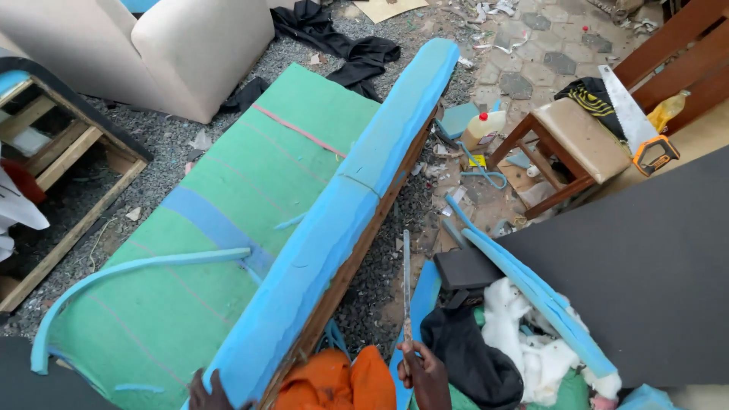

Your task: Cutting a long strip of blue foam using a hand-held saw blade in a workshop environment.

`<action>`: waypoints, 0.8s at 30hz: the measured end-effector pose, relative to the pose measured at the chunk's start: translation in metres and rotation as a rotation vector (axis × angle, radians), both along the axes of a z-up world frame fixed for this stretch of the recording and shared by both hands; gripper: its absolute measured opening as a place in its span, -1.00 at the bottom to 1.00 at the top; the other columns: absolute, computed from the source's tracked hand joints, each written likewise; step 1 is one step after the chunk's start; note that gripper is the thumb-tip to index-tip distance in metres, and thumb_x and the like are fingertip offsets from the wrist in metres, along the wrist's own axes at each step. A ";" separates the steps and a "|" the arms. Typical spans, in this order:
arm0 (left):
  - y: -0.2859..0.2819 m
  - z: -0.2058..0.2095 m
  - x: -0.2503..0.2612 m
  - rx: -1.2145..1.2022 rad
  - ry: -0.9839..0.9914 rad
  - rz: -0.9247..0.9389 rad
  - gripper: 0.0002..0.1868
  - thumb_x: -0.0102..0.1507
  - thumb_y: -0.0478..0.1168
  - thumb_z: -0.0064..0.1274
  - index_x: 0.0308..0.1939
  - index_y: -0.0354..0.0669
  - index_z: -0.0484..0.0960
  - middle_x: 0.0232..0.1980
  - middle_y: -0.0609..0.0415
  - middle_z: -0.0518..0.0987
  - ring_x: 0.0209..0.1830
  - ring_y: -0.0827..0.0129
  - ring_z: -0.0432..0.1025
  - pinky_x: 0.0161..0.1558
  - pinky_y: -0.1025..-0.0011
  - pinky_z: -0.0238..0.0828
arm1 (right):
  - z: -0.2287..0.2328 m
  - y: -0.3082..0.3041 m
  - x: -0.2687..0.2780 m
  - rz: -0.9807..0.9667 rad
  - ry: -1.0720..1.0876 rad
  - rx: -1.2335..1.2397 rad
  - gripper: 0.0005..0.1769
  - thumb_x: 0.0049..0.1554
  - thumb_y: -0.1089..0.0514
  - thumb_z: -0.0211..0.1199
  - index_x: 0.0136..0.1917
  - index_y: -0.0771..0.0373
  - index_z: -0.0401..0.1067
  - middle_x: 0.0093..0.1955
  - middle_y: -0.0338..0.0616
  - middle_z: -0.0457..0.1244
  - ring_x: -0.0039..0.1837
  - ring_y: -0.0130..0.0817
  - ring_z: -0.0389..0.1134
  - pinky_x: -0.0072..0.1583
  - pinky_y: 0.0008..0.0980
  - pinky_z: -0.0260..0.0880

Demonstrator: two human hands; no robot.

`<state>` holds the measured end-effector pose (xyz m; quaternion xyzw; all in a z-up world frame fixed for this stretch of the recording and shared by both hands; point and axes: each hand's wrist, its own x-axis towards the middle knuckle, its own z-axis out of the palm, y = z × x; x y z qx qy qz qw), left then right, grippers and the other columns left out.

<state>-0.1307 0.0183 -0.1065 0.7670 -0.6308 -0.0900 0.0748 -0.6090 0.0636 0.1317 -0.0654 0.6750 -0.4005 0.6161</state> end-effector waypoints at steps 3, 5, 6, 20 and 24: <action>-0.074 0.071 -0.078 0.040 0.320 -0.053 -0.32 -0.10 0.13 0.44 0.03 0.03 0.60 0.24 0.04 0.46 0.19 0.18 0.46 0.08 0.19 0.58 | 0.023 -0.027 -0.013 0.057 0.118 -0.061 -0.40 0.22 -0.22 0.12 0.38 0.13 0.49 -0.28 -0.10 0.24 -0.29 -0.16 0.18 -0.09 0.09 0.33; -0.131 0.149 -0.140 0.020 0.642 -0.114 -0.75 0.10 -0.09 0.37 -0.22 -0.03 0.70 -0.02 0.04 0.58 -0.13 0.27 0.62 -0.15 0.34 0.71 | 0.038 -0.053 -0.019 0.057 0.117 -0.076 -0.42 0.23 -0.20 0.12 0.33 0.18 0.54 -0.31 -0.08 0.21 -0.29 -0.17 0.17 -0.09 0.07 0.31; -0.153 0.199 -0.172 0.188 0.643 -0.082 -0.84 0.19 -0.10 0.29 -0.33 -0.07 0.70 -0.23 0.07 0.64 -0.29 0.31 0.57 -0.21 0.32 0.52 | 0.041 -0.063 -0.022 0.059 0.083 -0.099 -0.38 0.23 -0.20 0.11 0.41 0.18 0.47 -0.30 -0.08 0.21 -0.29 -0.18 0.16 -0.09 0.08 0.30; -0.390 0.221 -0.429 0.208 0.891 -0.085 -0.61 0.21 0.10 0.22 -0.54 -0.06 0.66 0.15 0.16 0.64 -0.02 0.35 0.62 -0.27 0.26 0.55 | 0.046 -0.276 -0.172 -0.025 0.040 0.228 -0.51 0.24 -0.08 0.27 0.27 0.28 0.63 -0.32 0.01 0.20 -0.28 -0.19 0.19 -0.09 0.05 0.21; -0.455 0.257 -0.473 0.163 0.953 -0.126 -0.62 0.28 0.01 0.15 -0.54 -0.04 0.45 -0.63 0.15 0.44 -0.59 0.45 0.32 -0.39 0.31 0.21 | 0.098 -0.351 -0.223 -0.123 0.153 0.326 -0.52 0.21 -0.05 0.36 0.20 0.36 0.72 -0.41 0.06 0.15 -0.34 -0.20 0.12 -0.16 -0.10 0.15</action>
